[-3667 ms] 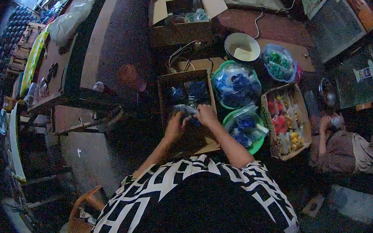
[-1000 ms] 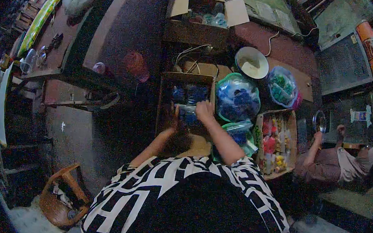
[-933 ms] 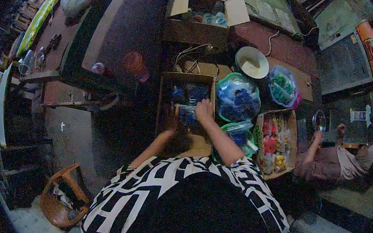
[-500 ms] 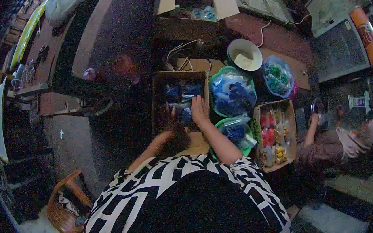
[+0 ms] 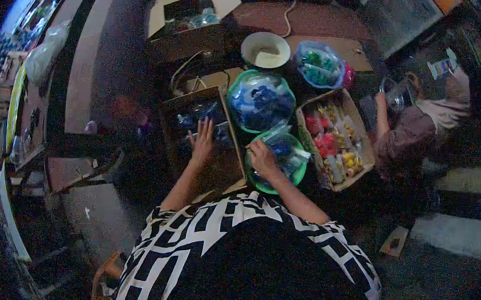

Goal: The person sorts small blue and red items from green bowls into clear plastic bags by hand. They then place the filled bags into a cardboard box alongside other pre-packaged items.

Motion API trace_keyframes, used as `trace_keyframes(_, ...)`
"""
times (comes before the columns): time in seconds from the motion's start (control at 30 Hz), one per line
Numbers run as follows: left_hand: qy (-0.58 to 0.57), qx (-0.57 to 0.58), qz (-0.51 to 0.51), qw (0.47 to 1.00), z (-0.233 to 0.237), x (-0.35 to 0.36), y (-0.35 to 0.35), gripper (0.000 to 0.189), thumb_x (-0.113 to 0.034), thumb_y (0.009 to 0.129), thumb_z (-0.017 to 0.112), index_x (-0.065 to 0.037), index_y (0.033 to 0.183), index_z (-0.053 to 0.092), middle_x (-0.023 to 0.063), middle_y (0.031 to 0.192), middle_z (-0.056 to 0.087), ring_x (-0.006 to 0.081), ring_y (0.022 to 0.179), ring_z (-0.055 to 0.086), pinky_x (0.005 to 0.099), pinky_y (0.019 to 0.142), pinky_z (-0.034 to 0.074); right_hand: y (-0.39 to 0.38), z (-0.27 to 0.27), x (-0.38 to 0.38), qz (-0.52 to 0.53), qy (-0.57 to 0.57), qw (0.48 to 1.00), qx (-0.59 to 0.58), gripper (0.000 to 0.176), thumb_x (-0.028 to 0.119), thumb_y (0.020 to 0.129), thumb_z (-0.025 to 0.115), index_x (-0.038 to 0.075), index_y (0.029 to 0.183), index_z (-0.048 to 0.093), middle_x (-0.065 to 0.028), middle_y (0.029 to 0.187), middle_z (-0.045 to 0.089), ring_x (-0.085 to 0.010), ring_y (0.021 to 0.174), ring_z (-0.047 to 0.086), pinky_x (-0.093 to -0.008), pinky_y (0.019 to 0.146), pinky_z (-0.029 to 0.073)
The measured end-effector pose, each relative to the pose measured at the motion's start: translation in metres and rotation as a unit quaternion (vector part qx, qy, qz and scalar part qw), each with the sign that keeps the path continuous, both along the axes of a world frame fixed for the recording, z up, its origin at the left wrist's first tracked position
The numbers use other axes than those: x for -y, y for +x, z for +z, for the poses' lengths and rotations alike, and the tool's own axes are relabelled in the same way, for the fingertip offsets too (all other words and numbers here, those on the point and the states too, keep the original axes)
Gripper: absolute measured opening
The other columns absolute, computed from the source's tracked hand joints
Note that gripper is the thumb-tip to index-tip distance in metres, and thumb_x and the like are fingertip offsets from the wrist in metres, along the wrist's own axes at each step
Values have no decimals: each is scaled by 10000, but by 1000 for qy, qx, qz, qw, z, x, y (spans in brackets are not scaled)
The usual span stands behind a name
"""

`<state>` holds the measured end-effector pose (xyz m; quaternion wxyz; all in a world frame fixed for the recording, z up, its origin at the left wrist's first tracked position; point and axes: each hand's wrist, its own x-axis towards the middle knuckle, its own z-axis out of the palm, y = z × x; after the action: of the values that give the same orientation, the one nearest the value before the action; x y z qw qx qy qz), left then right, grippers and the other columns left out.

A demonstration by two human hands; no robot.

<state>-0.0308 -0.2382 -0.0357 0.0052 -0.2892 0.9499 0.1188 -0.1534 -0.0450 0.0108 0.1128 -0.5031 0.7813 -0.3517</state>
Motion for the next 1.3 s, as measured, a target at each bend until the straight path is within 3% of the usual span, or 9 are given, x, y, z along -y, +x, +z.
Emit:
trace_keyframes(0.23, -24, -20, 44, 999, -6, -8, -2, 539, -348, 870, 429, -136, 1330, 244, 32, 1419, 119, 300, 1299, 93, 639, 942, 76, -64, 14, -91, -168, -8, 985, -24, 137, 20, 722, 551, 12, 859, 544, -147, 886, 490, -324, 842, 515, -396, 734, 422)
trace_keyframes(0.47, 12, -101, 62, 993, 38, -75, -14, 417, -212, 822, 524, -129, 1215, 413, 59, 1379, 239, 315, 1275, 178, 615, 950, 119, -138, -28, -176, -350, -39, 935, -37, 124, 32, 752, 559, 30, 876, 547, -131, 925, 477, -267, 796, 540, -349, 696, 453)
trace_keyframes(0.67, 85, -247, -122, 958, 27, -112, -68, 471, -91, 716, 583, -95, 1163, 436, 111, 1156, 453, 320, 1061, 418, 410, 883, 334, -159, -29, -198, -344, 25, 939, -1, 252, 106, 696, 649, 47, 921, 552, -143, 912, 498, -287, 807, 538, -366, 712, 451)
trace_keyframes(0.83, 75, -250, -129, 957, 21, -135, -114, 506, -77, 699, 582, -42, 1165, 387, 132, 1108, 445, 331, 1006, 433, 428, 826, 369, -164, -30, -195, -298, 115, 943, -93, 294, 129, 666, 667, 70, 933, 558, -145, 949, 530, -322, 921, 505, -393, 769, 414)
trace_keyframes(0.9, 82, -146, -69, 984, 5, -135, -127, 484, -87, 677, 592, -31, 1116, 397, 137, 1033, 446, 340, 958, 442, 442, 772, 379, -172, -37, -196, -303, 73, 949, -55, 247, 106, 673, 647, 66, 901, 560, -135, 927, 533, -323, 893, 510, -394, 752, 414)
trace_keyframes(0.97, 52, -177, -65, 981, -9, -140, -128, 429, -79, 676, 577, -35, 1070, 413, 140, 1011, 443, 339, 950, 442, 442, 745, 381, -179, -24, -195, -307, 156, 930, 130, 218, 97, 682, 633, 50, 881, 558, -154, 920, 529, -334, 882, 507, -400, 753, 411)
trace_keyframes(1.1, 45, -157, -62, 985, -4, -146, -134, 257, -49, 687, 531, -43, 930, 447, 167, 902, 476, 354, 873, 476, 444, 665, 387, -189, -35, -203, -313, 78, 935, 151, 200, 106, 686, 635, 44, 861, 561, -169, 900, 528, -338, 868, 509, -407, 745, 409)
trace_keyframes(1.2, 252, -129, -3, 959, 0, -141, -133, 195, -50, 696, 520, -49, 881, 457, 193, 797, 510, 377, 787, 509, 464, 619, 381, -188, -32, -207, -334, 41, 937, 91, 302, 176, 685, 662, 46, 935, 555, -203, 1008, 509, -348, 976, 479, -404, 826, 390)
trace_keyframes(1.3, 179, -129, -53, 974, 51, -149, -133, 157, -67, 713, 517, -47, 859, 463, 208, 760, 534, 400, 746, 525, 471, 617, 383, -186, -49, -211, -340, 44, 939, 23, 477, 263, 663, 696, 49, 1047, 512, -226, 1136, 449, -365, 1090, 405, -401, 917, 338)
